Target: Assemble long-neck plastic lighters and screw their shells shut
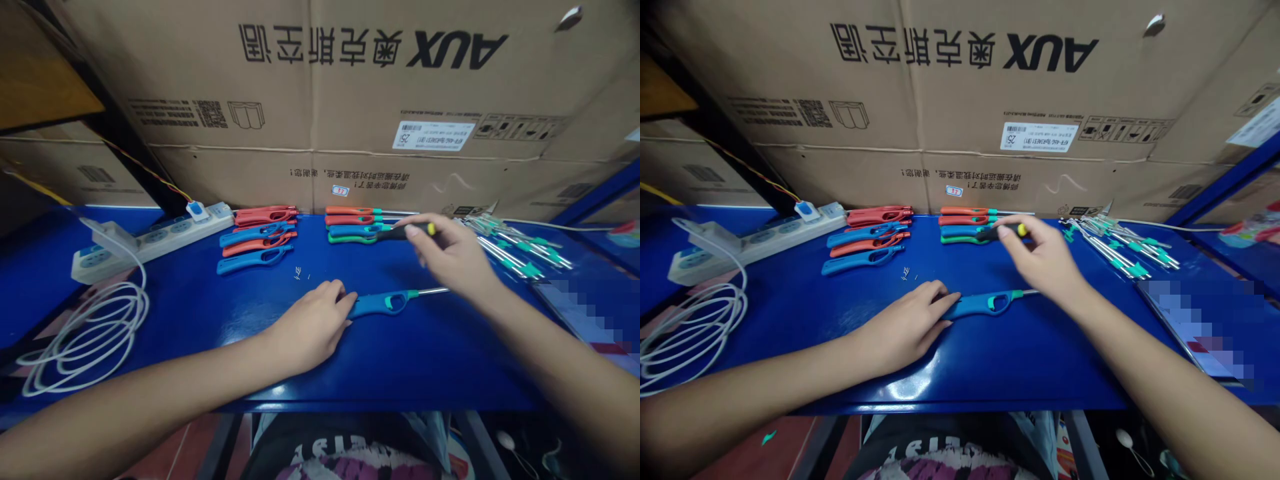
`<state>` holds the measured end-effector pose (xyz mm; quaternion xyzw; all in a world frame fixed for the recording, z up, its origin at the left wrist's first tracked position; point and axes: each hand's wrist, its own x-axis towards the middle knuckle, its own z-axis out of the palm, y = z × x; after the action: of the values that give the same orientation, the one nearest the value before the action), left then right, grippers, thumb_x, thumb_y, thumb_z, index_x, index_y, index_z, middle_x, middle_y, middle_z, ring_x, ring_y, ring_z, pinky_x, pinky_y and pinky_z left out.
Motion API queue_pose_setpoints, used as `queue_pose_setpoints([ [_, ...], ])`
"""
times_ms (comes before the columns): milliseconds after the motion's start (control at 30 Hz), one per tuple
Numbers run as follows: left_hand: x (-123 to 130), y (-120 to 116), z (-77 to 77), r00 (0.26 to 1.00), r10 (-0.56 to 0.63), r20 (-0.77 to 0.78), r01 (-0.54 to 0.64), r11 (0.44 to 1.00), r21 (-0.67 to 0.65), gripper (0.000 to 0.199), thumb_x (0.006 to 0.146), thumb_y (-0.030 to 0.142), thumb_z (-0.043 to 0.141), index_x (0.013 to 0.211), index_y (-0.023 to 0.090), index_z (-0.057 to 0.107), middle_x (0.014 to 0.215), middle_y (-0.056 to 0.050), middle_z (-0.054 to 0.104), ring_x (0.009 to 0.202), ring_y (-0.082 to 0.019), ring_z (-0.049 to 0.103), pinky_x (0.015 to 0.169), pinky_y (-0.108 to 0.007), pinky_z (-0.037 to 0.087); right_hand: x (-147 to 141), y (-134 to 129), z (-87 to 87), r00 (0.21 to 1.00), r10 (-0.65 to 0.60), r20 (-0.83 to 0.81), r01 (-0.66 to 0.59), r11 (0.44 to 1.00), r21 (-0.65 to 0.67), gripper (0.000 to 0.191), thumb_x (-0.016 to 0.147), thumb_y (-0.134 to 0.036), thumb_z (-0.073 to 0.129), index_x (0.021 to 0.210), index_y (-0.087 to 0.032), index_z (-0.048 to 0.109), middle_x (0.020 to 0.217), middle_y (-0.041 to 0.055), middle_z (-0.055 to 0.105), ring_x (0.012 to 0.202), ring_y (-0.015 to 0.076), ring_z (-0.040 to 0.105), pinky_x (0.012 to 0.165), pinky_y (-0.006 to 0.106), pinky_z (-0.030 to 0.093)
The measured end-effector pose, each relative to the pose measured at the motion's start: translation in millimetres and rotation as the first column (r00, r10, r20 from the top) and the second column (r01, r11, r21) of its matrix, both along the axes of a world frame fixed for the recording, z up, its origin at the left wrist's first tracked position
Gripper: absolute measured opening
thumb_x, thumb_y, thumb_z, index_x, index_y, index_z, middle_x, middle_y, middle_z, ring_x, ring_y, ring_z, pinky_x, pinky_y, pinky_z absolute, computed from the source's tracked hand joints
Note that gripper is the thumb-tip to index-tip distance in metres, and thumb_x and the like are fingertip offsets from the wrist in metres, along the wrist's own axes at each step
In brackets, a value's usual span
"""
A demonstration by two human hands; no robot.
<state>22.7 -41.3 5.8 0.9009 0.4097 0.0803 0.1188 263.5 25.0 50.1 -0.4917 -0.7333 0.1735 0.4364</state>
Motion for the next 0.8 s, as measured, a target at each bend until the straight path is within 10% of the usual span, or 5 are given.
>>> queue_pose_setpoints([
  [267, 6, -9, -7.7, 0.998, -0.044, 0.053, 0.041, 0.998, 0.049, 0.037, 0.099, 0.019, 0.049, 0.134, 0.010, 0.056, 0.108, -0.014, 0.058, 0.094, -0.027, 0.060, 0.082, -0.043, 0.058, -43, -10, -27.3, 0.947, 0.322, -0.018, -0.318, 0.922, -0.220, 0.023, 0.095, -0.037, 0.056, 0.105, -0.021, 0.069, 0.109, 0.0062, 0.072, 0.080, 0.0171, 0.064, 0.062, 0.028, 0.047],
  [500, 2, 3, -22.6, 0.948, -0.102, 0.301, 0.115, 0.993, -0.027, 0.043, 0.102, 0.028, 0.052, 0.142, 0.013, 0.053, 0.121, -0.014, 0.057, 0.112, -0.025, 0.059, 0.101, -0.040, 0.053, -36, -6, -17.8, 0.838, 0.113, -0.533, -0.264, 0.940, -0.216, 0.022, 0.088, -0.042, 0.067, 0.092, -0.021, 0.071, 0.060, -0.0032, 0.051, 0.052, 0.0115, 0.047, 0.046, 0.024, 0.040],
  [633, 3, 10, -29.7, 0.907, -0.122, 0.403, 0.148, 0.988, -0.035, 0.043, 0.101, 0.030, 0.055, 0.141, 0.016, 0.055, 0.125, -0.013, 0.059, 0.117, -0.024, 0.058, 0.105, -0.041, 0.051, -29, -1, -16.2, 0.612, -0.007, -0.791, -0.249, 0.947, -0.201, 0.028, 0.083, -0.049, 0.070, 0.084, -0.021, 0.066, 0.072, -0.0021, 0.051, 0.055, 0.0097, 0.047, 0.040, 0.021, 0.039],
  [800, 3, 13, -28.6, 0.860, -0.105, 0.500, 0.168, 0.982, -0.083, 0.041, 0.097, 0.029, 0.062, 0.137, 0.020, 0.059, 0.124, -0.012, 0.062, 0.115, -0.023, 0.061, 0.102, -0.041, 0.053, -21, 6, -25.1, 0.566, -0.054, -0.822, -0.323, 0.904, -0.282, 0.039, 0.083, -0.060, 0.068, 0.087, -0.023, 0.057, 0.085, -0.0019, 0.061, 0.049, 0.0070, 0.047, 0.038, 0.021, 0.041],
])
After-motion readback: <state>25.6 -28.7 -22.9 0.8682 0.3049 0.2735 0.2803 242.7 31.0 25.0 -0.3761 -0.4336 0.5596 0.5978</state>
